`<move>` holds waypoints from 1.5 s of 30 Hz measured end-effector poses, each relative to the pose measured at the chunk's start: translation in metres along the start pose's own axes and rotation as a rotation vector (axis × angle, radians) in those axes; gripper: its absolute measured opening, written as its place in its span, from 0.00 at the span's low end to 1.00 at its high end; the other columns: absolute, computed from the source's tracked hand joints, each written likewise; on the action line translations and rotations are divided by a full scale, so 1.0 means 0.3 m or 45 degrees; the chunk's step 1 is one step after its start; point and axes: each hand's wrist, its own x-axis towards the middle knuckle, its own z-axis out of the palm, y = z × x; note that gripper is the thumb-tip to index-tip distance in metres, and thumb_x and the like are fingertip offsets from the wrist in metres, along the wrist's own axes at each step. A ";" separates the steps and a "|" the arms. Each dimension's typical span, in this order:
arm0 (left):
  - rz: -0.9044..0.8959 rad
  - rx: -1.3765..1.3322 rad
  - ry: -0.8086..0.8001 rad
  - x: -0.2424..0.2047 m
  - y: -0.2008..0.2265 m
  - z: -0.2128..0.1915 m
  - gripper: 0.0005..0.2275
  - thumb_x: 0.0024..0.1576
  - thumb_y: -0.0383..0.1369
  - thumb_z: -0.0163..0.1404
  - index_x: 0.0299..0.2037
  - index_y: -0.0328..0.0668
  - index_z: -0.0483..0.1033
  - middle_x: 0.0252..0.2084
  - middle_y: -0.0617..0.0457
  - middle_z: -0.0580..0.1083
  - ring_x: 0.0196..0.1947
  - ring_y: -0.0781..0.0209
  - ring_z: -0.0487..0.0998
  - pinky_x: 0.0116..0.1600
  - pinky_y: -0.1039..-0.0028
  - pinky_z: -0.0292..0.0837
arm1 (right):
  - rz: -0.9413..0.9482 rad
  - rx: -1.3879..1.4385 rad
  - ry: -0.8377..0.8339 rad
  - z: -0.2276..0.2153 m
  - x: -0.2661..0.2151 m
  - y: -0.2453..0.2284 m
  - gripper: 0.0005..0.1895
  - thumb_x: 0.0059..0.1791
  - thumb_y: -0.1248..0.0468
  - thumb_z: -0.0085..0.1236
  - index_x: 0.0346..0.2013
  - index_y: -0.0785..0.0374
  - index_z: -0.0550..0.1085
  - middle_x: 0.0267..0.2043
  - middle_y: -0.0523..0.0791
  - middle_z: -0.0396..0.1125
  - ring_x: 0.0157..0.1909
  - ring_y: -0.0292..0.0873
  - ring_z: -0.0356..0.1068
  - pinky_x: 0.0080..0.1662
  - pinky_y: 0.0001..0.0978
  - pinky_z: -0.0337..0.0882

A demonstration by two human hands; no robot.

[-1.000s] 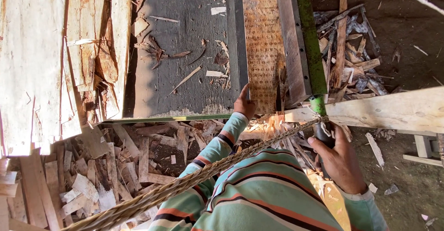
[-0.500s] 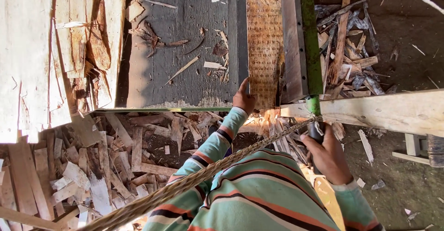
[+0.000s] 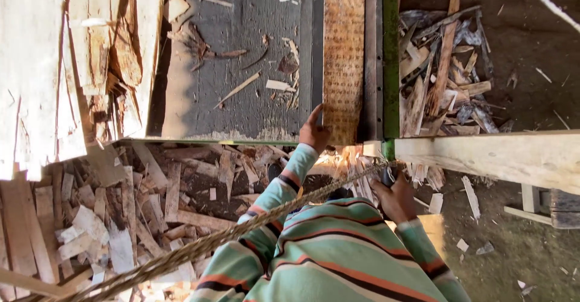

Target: Trimming and processing veneer wood sheets using a manual guillotine clipper machine.

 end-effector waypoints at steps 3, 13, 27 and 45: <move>-0.033 -0.148 -0.032 -0.047 0.026 -0.111 0.35 0.57 0.23 0.54 0.74 0.57 0.56 0.35 0.45 0.84 0.28 0.61 0.83 0.37 0.69 0.85 | -0.159 0.052 0.073 -0.124 -0.057 -0.129 0.29 0.43 0.51 0.64 0.48 0.71 0.73 0.37 0.55 0.75 0.38 0.58 0.76 0.42 0.51 0.74; -0.492 -0.250 -0.278 -0.385 -0.417 -0.595 0.32 0.57 0.24 0.49 0.73 0.62 0.56 0.43 0.52 0.82 0.32 0.56 0.78 0.39 0.63 0.82 | -0.040 -0.023 0.003 -0.185 -0.088 -0.172 0.24 0.45 0.51 0.63 0.43 0.69 0.73 0.28 0.51 0.74 0.25 0.49 0.75 0.29 0.42 0.74; -0.659 -1.931 0.713 -0.213 -0.451 -0.482 0.39 0.64 0.57 0.47 0.78 0.46 0.45 0.71 0.27 0.45 0.74 0.35 0.59 0.74 0.38 0.49 | 0.191 0.033 -0.127 -0.271 -0.142 -0.279 0.24 0.47 0.51 0.62 0.46 0.68 0.73 0.23 0.50 0.71 0.19 0.46 0.72 0.24 0.42 0.74; 0.388 -1.776 1.290 -0.263 -0.285 -1.149 0.25 0.59 0.29 0.61 0.66 0.50 0.66 0.41 0.44 0.78 0.25 0.66 0.73 0.29 0.73 0.78 | -0.374 -0.276 -0.063 -0.273 -0.128 -0.180 0.18 0.48 0.55 0.60 0.40 0.67 0.70 0.20 0.46 0.67 0.15 0.42 0.70 0.20 0.37 0.71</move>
